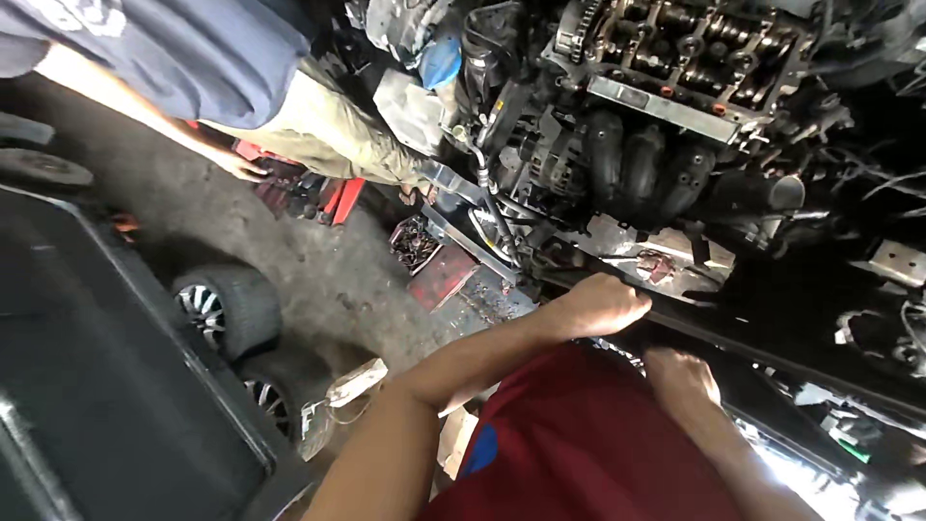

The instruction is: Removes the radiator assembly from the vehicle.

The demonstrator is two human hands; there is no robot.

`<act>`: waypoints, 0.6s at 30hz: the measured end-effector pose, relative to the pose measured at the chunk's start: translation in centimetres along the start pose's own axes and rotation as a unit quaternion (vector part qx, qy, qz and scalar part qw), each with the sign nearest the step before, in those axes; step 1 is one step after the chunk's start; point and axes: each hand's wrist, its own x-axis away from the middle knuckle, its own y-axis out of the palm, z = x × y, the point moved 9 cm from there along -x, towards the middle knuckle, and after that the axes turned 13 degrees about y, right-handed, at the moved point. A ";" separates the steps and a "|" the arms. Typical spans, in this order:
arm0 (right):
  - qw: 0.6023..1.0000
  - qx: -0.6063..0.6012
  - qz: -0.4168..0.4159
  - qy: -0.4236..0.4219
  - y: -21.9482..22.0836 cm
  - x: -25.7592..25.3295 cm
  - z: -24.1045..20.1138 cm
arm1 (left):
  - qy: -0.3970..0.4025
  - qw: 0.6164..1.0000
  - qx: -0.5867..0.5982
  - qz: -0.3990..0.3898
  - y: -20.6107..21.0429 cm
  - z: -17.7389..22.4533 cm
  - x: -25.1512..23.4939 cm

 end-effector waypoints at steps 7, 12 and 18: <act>0.999 0.017 -0.041 0.009 0.4 -0.5 0.4 | 0.034 0.997 0.005 0.071 -0.4 -0.3 0.6; 0.999 -0.024 0.016 -0.019 1.2 -2.0 1.5 | 0.065 0.991 0.008 0.117 -2.2 0.5 1.4; 0.992 -0.045 0.082 -0.089 3.5 -4.5 2.4 | 0.078 0.990 0.033 0.109 -4.6 0.7 2.3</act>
